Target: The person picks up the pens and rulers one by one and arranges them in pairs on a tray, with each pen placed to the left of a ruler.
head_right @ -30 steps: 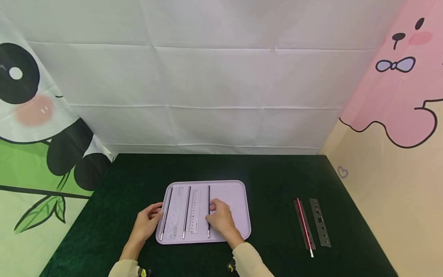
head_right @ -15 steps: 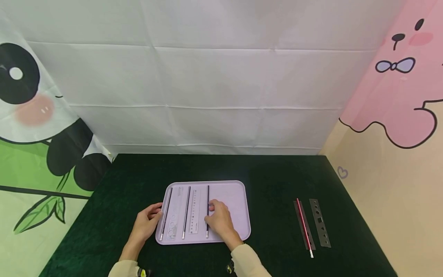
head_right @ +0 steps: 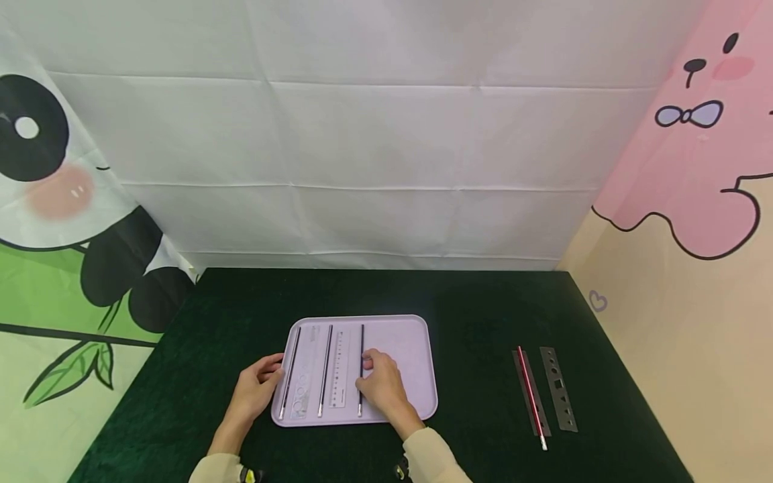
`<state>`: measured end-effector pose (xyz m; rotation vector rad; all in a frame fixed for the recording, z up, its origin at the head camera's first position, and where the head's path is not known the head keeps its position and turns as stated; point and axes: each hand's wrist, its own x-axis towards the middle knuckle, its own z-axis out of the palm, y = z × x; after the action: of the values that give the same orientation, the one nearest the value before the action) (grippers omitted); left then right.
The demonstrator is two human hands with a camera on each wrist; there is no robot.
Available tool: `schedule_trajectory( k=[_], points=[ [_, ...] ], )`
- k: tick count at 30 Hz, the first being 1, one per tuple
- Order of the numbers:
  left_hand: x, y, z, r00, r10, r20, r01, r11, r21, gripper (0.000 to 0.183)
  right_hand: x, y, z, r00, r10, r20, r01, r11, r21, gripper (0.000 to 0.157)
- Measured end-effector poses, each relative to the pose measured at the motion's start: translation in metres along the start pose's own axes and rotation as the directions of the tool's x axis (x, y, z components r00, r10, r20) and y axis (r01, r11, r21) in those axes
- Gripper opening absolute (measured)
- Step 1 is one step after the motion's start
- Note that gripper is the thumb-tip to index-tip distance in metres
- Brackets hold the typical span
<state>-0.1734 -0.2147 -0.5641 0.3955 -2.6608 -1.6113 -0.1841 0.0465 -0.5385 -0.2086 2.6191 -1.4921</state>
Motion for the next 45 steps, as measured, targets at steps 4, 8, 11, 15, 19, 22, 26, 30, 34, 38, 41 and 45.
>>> schedule_trajectory(
  k=[4, 8, 11, 15, 19, 22, 26, 30, 34, 38, 41, 45],
  points=[
    [-0.0009, 0.0012, -0.0008, 1.0, 0.009, 0.003, -0.009, 1.0, -0.002, 0.038, 0.0005, 0.001, 0.0004, 1.0, -0.011, 0.005, 0.011, 1.0, -0.001, 0.047],
    [-0.0016, 0.0017, -0.001, 1.0, 0.005, 0.001, -0.005, 1.0, 0.002, 0.038, 0.001, 0.0014, 0.0017, 1.0, -0.021, 0.003, 0.021, 1.0, -0.021, 0.046],
    [-0.0016, 0.0017, -0.0006, 1.0, 0.0, 0.0, 0.0, 1.0, 0.003, 0.037, 0.0008, 0.0011, 0.002, 1.0, -0.018, 0.005, 0.018, 1.0, -0.02, 0.045],
    [-0.0012, 0.0016, -0.0004, 1.0, 0.004, 0.0, -0.004, 1.0, -0.002, 0.037, 0.0009, 0.0013, 0.0016, 1.0, -0.015, 0.014, 0.015, 1.0, 0.003, 0.046],
    [-0.0008, 0.0015, -0.0008, 1.0, 0.006, 0.005, -0.006, 1.0, -0.003, 0.038, 0.0014, 0.0017, 0.0014, 1.0, -0.015, 0.011, 0.015, 1.0, 0.011, 0.045],
    [-0.001, 0.002, -0.001, 1.0, 0.005, 0.008, -0.005, 1.0, -0.003, 0.038, 0.0014, 0.0017, 0.0013, 1.0, -0.021, 0.003, 0.021, 1.0, 0.019, 0.044],
    [-0.0015, 0.0025, -0.0012, 1.0, 0.007, 0.007, -0.007, 1.0, -0.006, 0.038, 0.0005, 0.0014, 0.0013, 1.0, -0.021, 0.002, 0.021, 1.0, 0.021, 0.045],
    [-0.0015, 0.0024, -0.0012, 1.0, 0.013, 0.007, -0.013, 1.0, -0.004, 0.038, -0.0004, 0.0015, 0.0009, 1.0, -0.006, 0.012, 0.006, 1.0, 0.024, 0.045],
    [-0.0015, 0.0022, -0.0006, 1.0, 0.01, 0.004, -0.01, 1.0, -0.003, 0.038, -0.0016, 0.0024, -0.0003, 1.0, -0.015, 0.015, 0.015, 0.999, 0.029, 0.044],
    [-0.0015, 0.0026, -0.0004, 1.0, 0.006, 0.002, -0.006, 1.0, 0.003, 0.038, -0.003, 0.0047, -0.0016, 0.999, -0.054, 0.008, 0.054, 0.999, -0.003, 0.043],
    [-0.0016, 0.003, -0.0004, 1.0, 0.0, 0.003, -0.001, 1.0, 0.005, 0.038, -0.0042, 0.0066, -0.0031, 0.997, -0.083, 0.002, 0.083, 0.996, -0.025, 0.042],
    [-0.0011, 0.0033, -0.0002, 1.0, 0.002, 0.0, -0.002, 1.0, 0.004, 0.038, -0.0069, 0.0084, -0.0055, 0.993, -0.119, -0.008, 0.119, 0.992, -0.034, 0.039]
  ],
)
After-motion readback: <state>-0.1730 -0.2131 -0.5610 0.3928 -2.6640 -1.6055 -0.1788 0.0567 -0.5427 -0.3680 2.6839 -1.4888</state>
